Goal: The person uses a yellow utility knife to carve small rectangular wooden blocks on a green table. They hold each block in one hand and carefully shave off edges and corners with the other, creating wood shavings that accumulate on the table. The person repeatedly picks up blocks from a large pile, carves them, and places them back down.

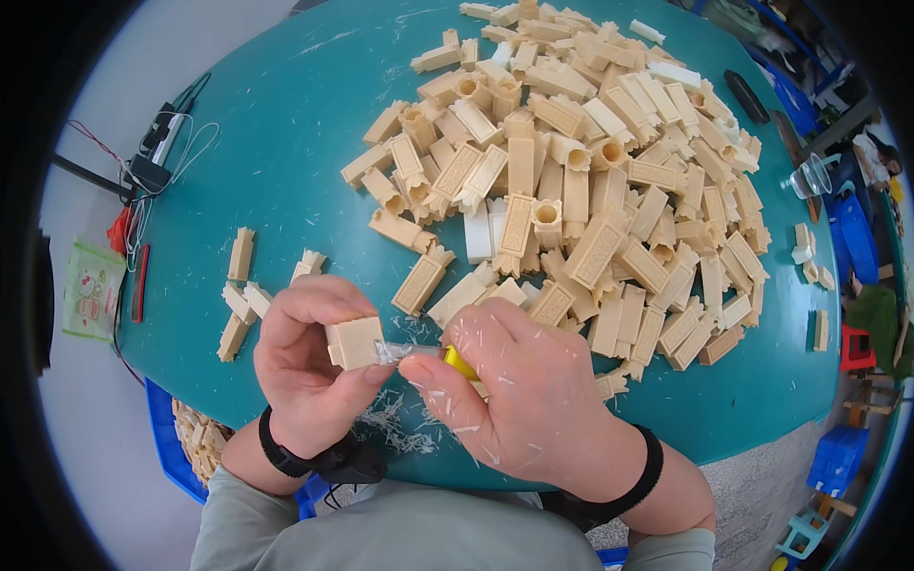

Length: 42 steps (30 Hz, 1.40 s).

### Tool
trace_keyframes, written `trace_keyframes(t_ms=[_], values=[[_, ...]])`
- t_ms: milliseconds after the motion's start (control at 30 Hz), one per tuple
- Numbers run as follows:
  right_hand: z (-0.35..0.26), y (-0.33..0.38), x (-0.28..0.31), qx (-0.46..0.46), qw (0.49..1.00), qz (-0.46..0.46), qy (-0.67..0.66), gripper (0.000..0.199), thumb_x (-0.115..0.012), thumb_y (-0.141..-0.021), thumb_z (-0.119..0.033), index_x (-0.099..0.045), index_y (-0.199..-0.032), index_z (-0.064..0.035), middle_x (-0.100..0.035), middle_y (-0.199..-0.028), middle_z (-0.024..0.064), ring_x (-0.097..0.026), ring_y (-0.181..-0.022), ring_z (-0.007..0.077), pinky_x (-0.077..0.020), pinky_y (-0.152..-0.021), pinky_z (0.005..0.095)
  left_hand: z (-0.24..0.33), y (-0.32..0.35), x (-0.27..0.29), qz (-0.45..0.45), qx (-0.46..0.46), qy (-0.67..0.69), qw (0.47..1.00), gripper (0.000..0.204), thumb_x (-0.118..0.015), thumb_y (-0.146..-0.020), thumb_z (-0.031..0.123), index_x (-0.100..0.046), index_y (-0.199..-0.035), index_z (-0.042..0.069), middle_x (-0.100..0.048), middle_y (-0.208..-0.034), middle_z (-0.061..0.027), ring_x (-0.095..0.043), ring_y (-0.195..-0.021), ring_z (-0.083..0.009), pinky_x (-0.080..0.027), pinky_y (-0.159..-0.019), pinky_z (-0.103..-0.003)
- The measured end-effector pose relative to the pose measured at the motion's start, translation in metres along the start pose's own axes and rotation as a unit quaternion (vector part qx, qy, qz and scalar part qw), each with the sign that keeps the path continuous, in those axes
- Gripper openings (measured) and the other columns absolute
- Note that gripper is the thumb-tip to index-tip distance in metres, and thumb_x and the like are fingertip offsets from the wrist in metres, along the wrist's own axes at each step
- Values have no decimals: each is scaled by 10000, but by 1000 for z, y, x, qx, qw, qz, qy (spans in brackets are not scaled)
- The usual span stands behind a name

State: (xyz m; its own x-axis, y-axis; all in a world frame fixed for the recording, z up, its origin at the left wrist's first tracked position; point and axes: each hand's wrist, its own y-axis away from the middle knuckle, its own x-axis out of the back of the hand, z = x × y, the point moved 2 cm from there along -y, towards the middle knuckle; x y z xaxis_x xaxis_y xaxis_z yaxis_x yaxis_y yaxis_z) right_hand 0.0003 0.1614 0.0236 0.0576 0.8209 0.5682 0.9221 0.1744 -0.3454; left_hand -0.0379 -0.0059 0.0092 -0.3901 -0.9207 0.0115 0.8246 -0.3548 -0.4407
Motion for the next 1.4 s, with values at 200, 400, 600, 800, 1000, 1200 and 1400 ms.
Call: trace_keyframes(t_ms=[200, 400, 600, 800, 1000, 1200, 1400], values=[[13, -4, 3, -52, 998, 29, -15, 225, -584, -832, -207, -500, -748, -15, -484, -626, 128, -484, -513, 286, -384, -459, 341, 9, -3, -11, -200, -40, -5, 979, 270, -722, -673, 44, -539, -872, 36, -553, -957, -103, -536, -834, -182, -423, -689, -286], [7, -5, 12, -118, 984, 1, -130, 225, -540, -864, -199, -513, -763, 0, -479, -616, 126, -459, -526, 255, -379, -509, 317, 0, -7, -3, -124, 13, -12, 992, 366, -667, -772, 202, -536, -1025, -28, -554, -979, -140, -522, -926, -213, -412, -813, -326], [8, -5, 11, -119, 981, -10, -151, 234, -539, -864, -210, -523, -772, 5, -479, -616, 114, -464, -534, 220, -382, -517, 297, -4, -7, -5, -106, 6, 30, 994, 501, -685, -758, 182, -427, -1155, 18, -493, -968, -98, -509, -821, -169, -423, -701, -285], [5, -4, 11, -96, 987, -29, -125, 245, -570, -842, -229, -538, -764, 1, -502, -627, 124, -494, -537, 243, -395, -503, 306, -7, -3, 3, -94, -1, 10, 996, 465, -694, -726, 79, -441, -1113, 33, -485, -962, -74, -476, -887, -164, -397, -764, -275], [-2, -5, 13, -15, 996, -43, -79, 247, -630, -793, -245, -549, -754, -15, -518, -623, 121, -521, -533, 275, -403, -473, 324, 5, -16, 9, -170, -59, -206, 962, 362, -638, -791, 151, -409, -1053, 49, -532, -950, -116, -534, -804, -156, -429, -707, -257], [0, -2, 8, 18, 998, -38, -50, 271, -650, -774, -271, -539, -750, -25, -518, -621, 108, -509, -494, 264, -387, -437, 323, -4, -3, 0, -86, 36, 58, 994, 376, -622, -792, 144, -376, -1059, 47, -540, -943, -140, -542, -818, -175, -442, -716, -275], [3, -3, 8, 44, 998, -42, -7, 290, -658, -765, -305, -526, -724, -50, -502, -606, 81, -497, -473, 231, -370, -420, 304, -5, -4, 0, -113, 39, 76, 990, 333, -620, -793, 145, -396, -1024, 59, -536, -926, -132, -536, -799, -170, -435, -687, -269]])
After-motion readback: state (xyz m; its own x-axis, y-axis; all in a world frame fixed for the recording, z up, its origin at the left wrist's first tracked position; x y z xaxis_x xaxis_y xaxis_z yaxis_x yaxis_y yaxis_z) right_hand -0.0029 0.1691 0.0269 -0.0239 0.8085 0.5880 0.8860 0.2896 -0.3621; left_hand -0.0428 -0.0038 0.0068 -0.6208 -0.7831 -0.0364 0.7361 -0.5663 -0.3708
